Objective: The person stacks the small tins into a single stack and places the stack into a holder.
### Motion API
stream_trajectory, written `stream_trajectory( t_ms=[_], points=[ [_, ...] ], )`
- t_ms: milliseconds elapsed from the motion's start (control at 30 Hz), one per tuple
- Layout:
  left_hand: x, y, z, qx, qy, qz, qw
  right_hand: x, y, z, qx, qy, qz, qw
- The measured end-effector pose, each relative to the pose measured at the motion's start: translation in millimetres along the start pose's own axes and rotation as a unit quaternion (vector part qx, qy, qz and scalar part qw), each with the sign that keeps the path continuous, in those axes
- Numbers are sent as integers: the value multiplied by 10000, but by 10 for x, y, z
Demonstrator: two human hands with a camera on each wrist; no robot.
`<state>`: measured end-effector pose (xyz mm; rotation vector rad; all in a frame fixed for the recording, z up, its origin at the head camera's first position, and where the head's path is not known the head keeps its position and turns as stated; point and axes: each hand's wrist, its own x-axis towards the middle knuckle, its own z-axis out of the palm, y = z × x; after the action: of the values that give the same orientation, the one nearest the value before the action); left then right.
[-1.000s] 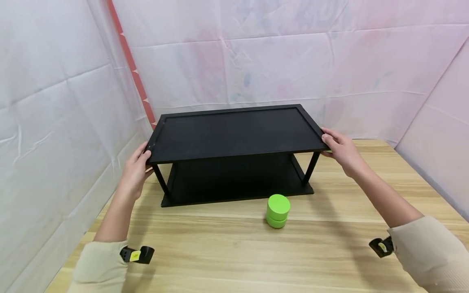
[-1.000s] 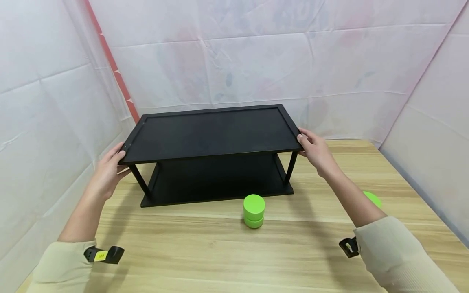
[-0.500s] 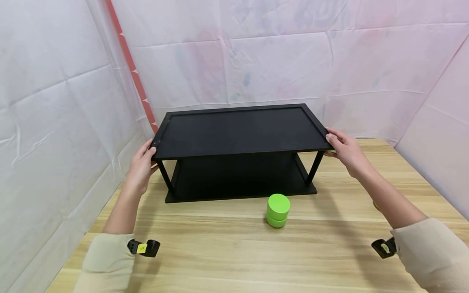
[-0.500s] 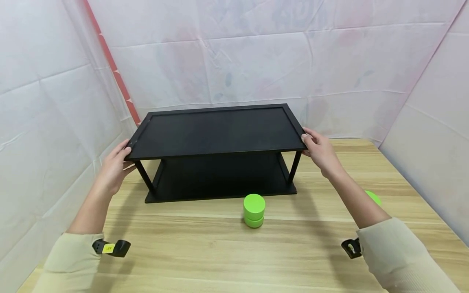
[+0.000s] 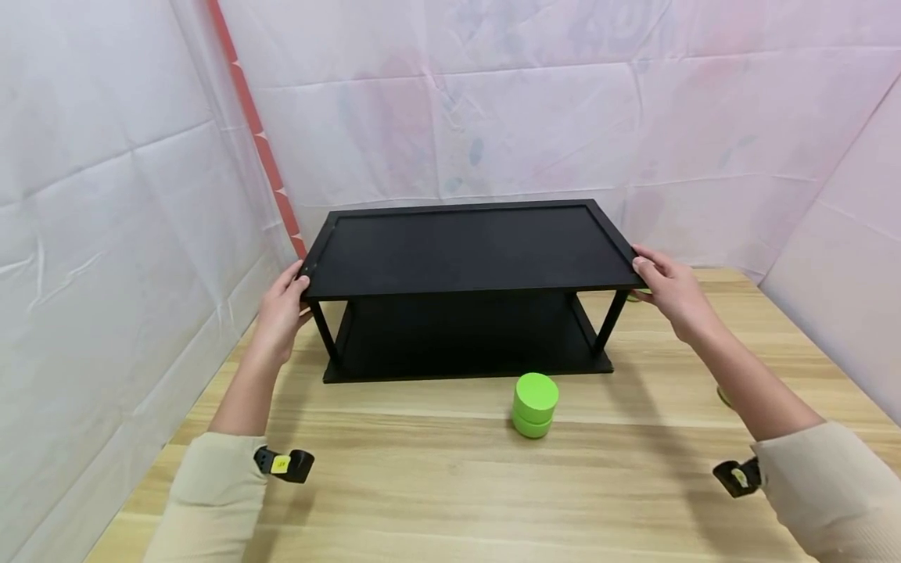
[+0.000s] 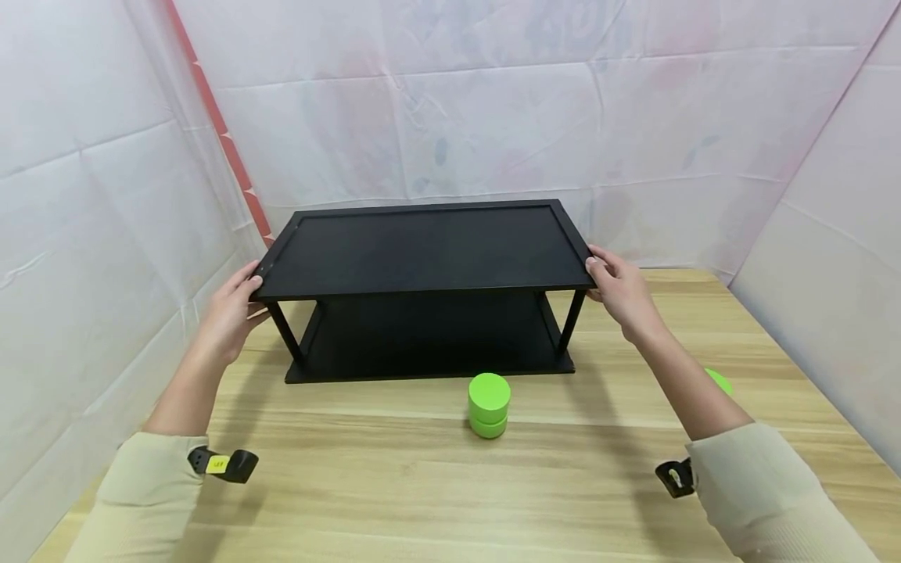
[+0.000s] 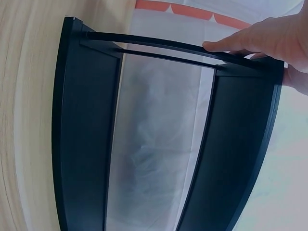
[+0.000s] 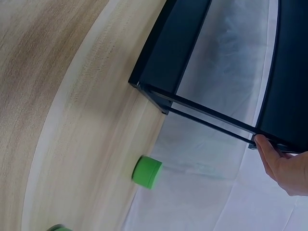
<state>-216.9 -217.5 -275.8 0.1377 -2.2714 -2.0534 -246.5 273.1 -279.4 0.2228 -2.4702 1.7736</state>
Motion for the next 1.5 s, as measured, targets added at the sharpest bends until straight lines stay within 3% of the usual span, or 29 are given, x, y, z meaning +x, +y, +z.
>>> stream_trajectory(
  t_ms=[400, 733, 1067, 1300, 1500],
  points=[
    [75, -9, 70, -24, 24, 17, 10000, 12, 34, -67, -77, -62, 105, 9999],
    [158, -1, 117, -24, 64, 8, 10000, 28, 32, -96, 375, -14, 173, 9991],
    [207, -10, 156, -144, 3, 14, 9999, 36, 56, -130, 188, 54, 189, 9996],
    [264, 3, 213, -225, 27, -15, 9997, 25, 71, -163, 609, 114, 156, 9980],
    [302, 10, 243, -266, -21, -37, 9996, 31, 90, -188, 666, 132, 164, 9976]
  ],
)
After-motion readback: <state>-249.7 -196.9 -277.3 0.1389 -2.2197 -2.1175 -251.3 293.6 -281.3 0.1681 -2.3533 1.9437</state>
